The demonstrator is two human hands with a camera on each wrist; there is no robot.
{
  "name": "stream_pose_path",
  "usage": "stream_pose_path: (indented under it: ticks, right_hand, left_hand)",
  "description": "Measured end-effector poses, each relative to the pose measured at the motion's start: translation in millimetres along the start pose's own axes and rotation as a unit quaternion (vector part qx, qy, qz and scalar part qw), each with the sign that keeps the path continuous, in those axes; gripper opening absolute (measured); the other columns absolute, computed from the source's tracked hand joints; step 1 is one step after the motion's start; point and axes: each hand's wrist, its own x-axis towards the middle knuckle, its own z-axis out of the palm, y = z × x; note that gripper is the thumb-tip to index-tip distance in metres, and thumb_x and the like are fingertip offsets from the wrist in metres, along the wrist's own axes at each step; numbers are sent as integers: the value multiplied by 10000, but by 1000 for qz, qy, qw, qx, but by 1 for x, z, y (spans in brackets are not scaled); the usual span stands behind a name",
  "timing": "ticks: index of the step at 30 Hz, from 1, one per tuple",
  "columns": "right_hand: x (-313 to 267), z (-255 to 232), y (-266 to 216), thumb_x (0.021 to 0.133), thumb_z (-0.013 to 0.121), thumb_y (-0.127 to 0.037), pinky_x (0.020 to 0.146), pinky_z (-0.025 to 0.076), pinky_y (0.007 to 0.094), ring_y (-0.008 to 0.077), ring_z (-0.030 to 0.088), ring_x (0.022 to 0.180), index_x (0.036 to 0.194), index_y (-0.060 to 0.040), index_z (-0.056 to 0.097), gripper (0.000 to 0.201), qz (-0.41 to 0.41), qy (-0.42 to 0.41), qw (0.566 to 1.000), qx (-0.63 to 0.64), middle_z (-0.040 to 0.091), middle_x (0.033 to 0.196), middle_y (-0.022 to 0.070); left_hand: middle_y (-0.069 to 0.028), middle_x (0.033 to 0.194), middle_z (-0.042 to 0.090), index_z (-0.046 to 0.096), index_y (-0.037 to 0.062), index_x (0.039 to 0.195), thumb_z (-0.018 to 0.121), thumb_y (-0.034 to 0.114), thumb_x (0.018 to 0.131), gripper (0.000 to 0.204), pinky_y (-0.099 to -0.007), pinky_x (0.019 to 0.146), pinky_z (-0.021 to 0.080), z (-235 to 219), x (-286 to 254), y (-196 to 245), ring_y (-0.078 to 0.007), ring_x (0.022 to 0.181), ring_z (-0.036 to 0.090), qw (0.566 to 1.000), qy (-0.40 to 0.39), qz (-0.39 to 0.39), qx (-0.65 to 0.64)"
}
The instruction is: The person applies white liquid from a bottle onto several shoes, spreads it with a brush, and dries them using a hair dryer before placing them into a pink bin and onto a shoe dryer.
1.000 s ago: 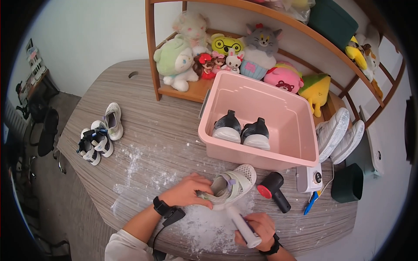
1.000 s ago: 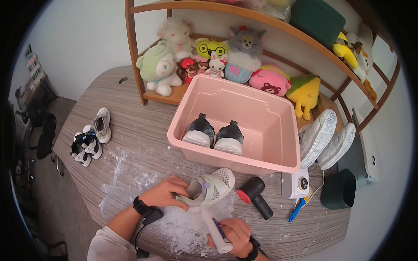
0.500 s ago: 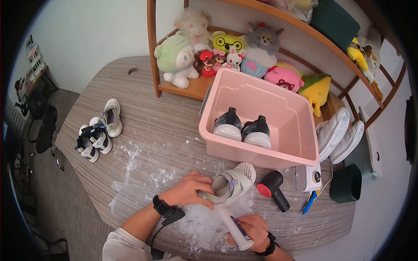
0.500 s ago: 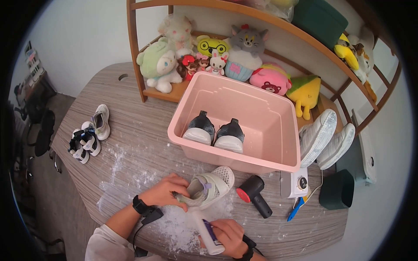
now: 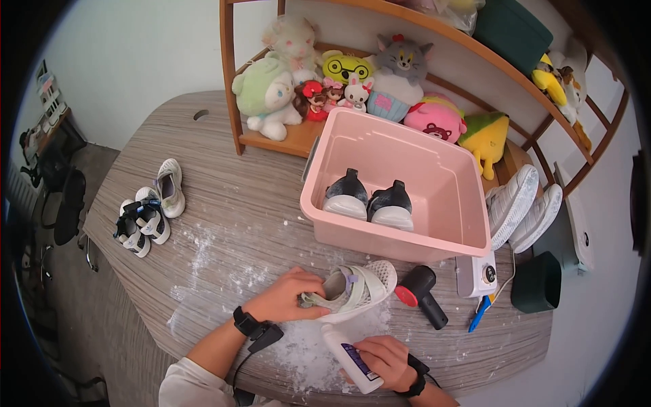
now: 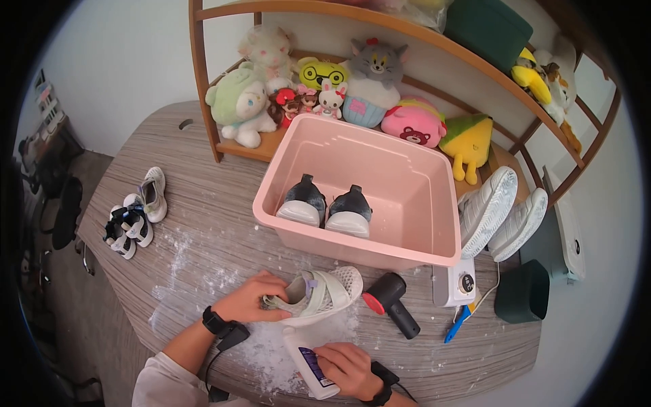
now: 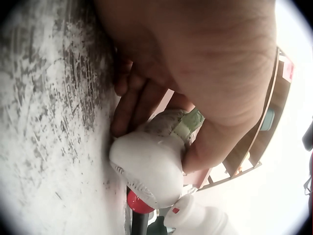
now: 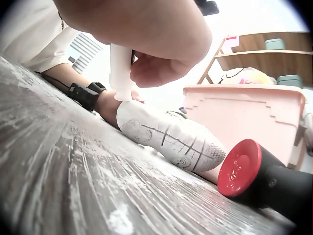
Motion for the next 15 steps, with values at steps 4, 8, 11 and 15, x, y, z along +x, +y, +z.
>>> stream_pose_path:
  ticks: [4, 8, 11, 15]
  right_hand:
    - [5, -3, 1, 673, 907, -201, 678, 591, 364, 290, 718, 821, 927, -17, 653, 404, 24, 49, 998, 7, 727, 972, 123]
    - [4, -10, 7, 668, 929, -211, 654, 585, 364, 292, 710, 757, 944, -21, 639, 442, 62, 86, 994, 17, 714, 920, 129]
    - [1, -17, 14, 675, 926, -195, 653, 577, 370, 288, 704, 750, 937, -10, 637, 431, 88, 106, 990, -17, 709, 909, 136]
    - [-6, -27, 24, 692, 839, -158, 663, 538, 367, 294, 660, 739, 948, 9, 611, 381, 169, 155, 972, -49, 676, 934, 163]
  left_hand:
    - [-57, 917, 682, 683, 73, 916, 811, 301, 855, 269, -366, 919, 410, 0, 0, -2, -260, 904, 634, 1000, -9, -7, -2]
    - [-63, 910, 675, 677, 66, 928, 804, 301, 857, 276, -366, 928, 407, 0, -1, 0, -266, 905, 635, 1000, -5, -16, -6]
    - [-65, 908, 673, 676, 66, 933, 797, 307, 859, 280, -363, 931, 403, 0, 0, 0, -268, 904, 632, 1000, -9, -24, -7]
    - [-72, 975, 693, 674, 60, 934, 807, 271, 844, 265, -380, 951, 419, -3, -2, -3, -279, 950, 627, 998, -16, -51, -18]
